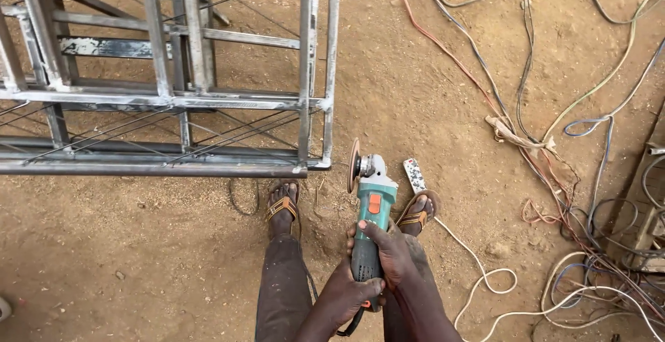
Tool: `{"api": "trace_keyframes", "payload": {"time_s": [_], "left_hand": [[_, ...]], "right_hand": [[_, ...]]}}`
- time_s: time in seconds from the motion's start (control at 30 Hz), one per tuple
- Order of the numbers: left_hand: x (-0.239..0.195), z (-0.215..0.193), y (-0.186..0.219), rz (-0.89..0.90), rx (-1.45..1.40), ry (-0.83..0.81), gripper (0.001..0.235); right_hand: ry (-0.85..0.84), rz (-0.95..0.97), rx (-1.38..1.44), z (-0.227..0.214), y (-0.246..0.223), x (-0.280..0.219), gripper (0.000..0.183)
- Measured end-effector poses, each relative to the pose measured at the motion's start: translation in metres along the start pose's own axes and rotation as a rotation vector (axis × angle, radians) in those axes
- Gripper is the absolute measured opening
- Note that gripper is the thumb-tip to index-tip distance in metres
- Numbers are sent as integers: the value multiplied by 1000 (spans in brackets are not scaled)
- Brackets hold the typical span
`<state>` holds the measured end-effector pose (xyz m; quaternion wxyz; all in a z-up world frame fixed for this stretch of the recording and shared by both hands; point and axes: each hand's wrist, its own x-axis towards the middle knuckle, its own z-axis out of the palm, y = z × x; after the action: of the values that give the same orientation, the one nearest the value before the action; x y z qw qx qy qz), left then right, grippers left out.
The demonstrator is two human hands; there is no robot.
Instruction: Grinding down weld joints on a metal frame using an angle grinder.
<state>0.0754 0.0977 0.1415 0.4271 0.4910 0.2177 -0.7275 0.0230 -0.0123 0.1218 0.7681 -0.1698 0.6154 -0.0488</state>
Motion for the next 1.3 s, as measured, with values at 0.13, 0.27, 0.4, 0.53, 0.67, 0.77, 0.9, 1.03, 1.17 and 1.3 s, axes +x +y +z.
{"api": "trace_keyframes", "payload": {"time_s": [0.13, 0.27, 0.4, 0.53, 0.67, 0.77, 0.9, 1.03, 1.17, 1.3], "left_hand": [[22, 26, -18, 29, -64, -21, 53], [29, 50, -14, 18, -20, -28, 46], [29, 63, -7, 9, 17, -39, 44], [21, 71, 12, -64, 100, 37, 51], [13, 65, 6, -83, 219, 100, 43], [1, 56, 8, -91, 297, 113, 49], [-11, 43, 2, -87, 275, 147, 49], [-23, 36, 12, -163, 447, 230, 49], [-25, 36, 6, -89, 327, 233, 38], [-26, 48, 11, -93, 206, 203, 44]], "right_hand": [[-60, 33, -17, -27, -25, 2, 43], [42, 51, -49, -39, -48, -4, 32], [-48, -42, 42, -55, -52, -1, 33], [75, 33, 18, -46, -59, -7, 46], [0, -27, 157, -55, -34, -1, 61], [28, 9, 179, -53, -16, -3, 63], [46, -49, 222, -41, 4, -11, 48], [-46, -86, 232, -38, 20, -9, 50], [-96, -64, 225, -38, 19, -9, 52], [-67, -28, 124, -29, -5, -18, 52]]}}
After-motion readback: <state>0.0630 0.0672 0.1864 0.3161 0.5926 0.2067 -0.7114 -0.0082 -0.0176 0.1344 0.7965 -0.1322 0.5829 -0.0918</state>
